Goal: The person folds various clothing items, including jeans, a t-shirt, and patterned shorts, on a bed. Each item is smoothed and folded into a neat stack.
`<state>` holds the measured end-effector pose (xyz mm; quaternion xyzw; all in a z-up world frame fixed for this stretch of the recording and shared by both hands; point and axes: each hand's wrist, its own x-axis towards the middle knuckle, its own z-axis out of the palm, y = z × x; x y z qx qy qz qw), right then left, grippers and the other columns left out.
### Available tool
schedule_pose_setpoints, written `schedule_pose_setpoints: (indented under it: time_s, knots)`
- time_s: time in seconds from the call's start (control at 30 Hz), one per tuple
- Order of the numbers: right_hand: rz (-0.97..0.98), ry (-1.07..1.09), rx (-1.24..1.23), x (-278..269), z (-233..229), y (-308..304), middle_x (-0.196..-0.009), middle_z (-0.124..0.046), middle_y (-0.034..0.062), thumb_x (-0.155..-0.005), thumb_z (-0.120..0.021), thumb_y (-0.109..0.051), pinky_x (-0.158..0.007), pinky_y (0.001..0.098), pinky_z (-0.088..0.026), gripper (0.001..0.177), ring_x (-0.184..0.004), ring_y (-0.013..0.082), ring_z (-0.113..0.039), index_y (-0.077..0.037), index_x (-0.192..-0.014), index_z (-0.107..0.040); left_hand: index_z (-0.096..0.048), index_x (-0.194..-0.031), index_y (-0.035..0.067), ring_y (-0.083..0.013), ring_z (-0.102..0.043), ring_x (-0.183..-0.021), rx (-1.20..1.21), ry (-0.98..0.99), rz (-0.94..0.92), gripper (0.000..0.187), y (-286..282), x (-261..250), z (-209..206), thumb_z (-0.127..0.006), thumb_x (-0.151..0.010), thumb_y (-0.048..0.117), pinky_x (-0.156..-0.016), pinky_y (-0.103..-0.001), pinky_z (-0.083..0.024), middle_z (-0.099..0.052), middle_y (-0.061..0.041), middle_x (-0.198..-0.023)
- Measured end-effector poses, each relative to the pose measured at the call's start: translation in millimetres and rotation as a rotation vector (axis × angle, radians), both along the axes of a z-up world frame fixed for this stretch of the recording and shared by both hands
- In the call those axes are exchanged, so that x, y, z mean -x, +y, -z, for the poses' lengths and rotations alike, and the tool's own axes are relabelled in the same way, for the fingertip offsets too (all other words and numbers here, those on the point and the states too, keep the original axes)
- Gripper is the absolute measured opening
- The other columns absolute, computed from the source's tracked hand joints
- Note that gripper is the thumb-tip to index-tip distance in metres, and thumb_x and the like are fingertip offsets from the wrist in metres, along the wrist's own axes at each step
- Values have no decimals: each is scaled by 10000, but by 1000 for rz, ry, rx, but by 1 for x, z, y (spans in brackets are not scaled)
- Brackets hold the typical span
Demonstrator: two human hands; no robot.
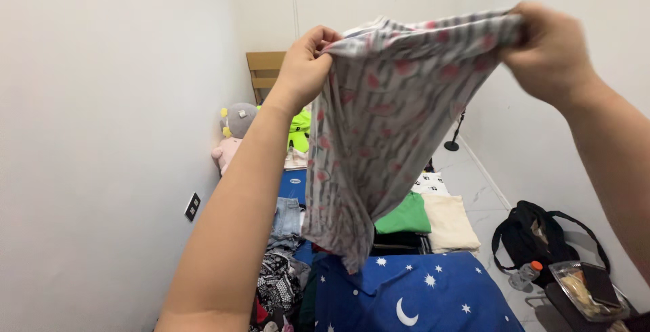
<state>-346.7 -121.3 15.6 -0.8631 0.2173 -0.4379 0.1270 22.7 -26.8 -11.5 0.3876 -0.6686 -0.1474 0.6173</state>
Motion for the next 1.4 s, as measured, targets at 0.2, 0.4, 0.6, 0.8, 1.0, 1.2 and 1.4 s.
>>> schedule_pose_setpoints:
  time_s: [0.2, 0.4, 0.6, 0.8, 1.0, 1.2, 1.4]
  knots:
    - [110, -35, -3, -5, 3, 0, -903, -687, 115, -948, -663, 100, -728, 314, -538, 85, -828, 134, -635, 38, -1001, -642, -628, -1094, 55, -73, -539, -907, -59, 112, 16, 162, -12, -4, 5, -487, -1015, 68, -832, -227, -481, -633, 8, -980]
    - [56, 82, 0, -13, -10, 15, -914, -709, 128, -860, -652, 135, -791, 358, -569, 200, -847, 209, -680, 44, -1035, -621, -599, -1104, 56, -76, -533, -912, -53, 254, 123, 160, -10, -7, -9, -456, -1063, 114, -823, -238, -486, -615, -3, -997]
    - [-400, -142, -516, 6, 9, 15, -1100, -661, 168, -907, -624, 72, -884, 383, -618, 480, -967, 223, -711, -3, -1354, -464, -632, -1226, 76, -99, -557, -871, -432, -111, 45, 248, 54, 0, 13, -614, -983, 125, -745, -262, -481, -636, -30, -1003]
    - [-1024, -535, -991, -15, 54, -38, -1265, -673, 198, -1110, -573, -54, -870, 362, -566, 395, -1045, 258, -682, -8, -1489, -471, -472, -1453, 142, -178, -639, -1128, -218, 586, 613, 561, 6, -14, 26, -692, -985, 357, -969, -381, -551, -646, -76, -1254]
    - [-559, -527, -1623, -76, 177, 34, -1567, -489, 99, -859, -370, -738, -1089, 509, -412, 903, -1371, 321, -499, -163, -1555, -399, -474, -1501, 189, -197, -589, -1316, -1067, 240, 480, 790, 39, -23, 150, -761, -793, 386, -1078, -410, -501, -596, -17, -1467]
    - [-797, -370, -1486, -49, 214, -18, -1354, -623, 203, -960, -698, -331, -1077, 480, -488, 606, -1245, 306, -602, 45, -1407, -536, -643, -1306, 1, -260, -728, -1006, -980, 702, 474, 582, 20, -54, 195, -764, -810, 280, -844, -448, -593, -752, -131, -1160]
    - [-302, -200, -1504, -66, 247, 4, -1214, -705, 164, -898, -643, -84, -995, 444, -541, 390, -1075, 258, -682, 30, -1271, -629, -682, -1226, -5, -215, -737, -993, -948, 416, 291, 403, 37, -37, 196, -764, -860, 144, -855, -398, -604, -754, -122, -1152]
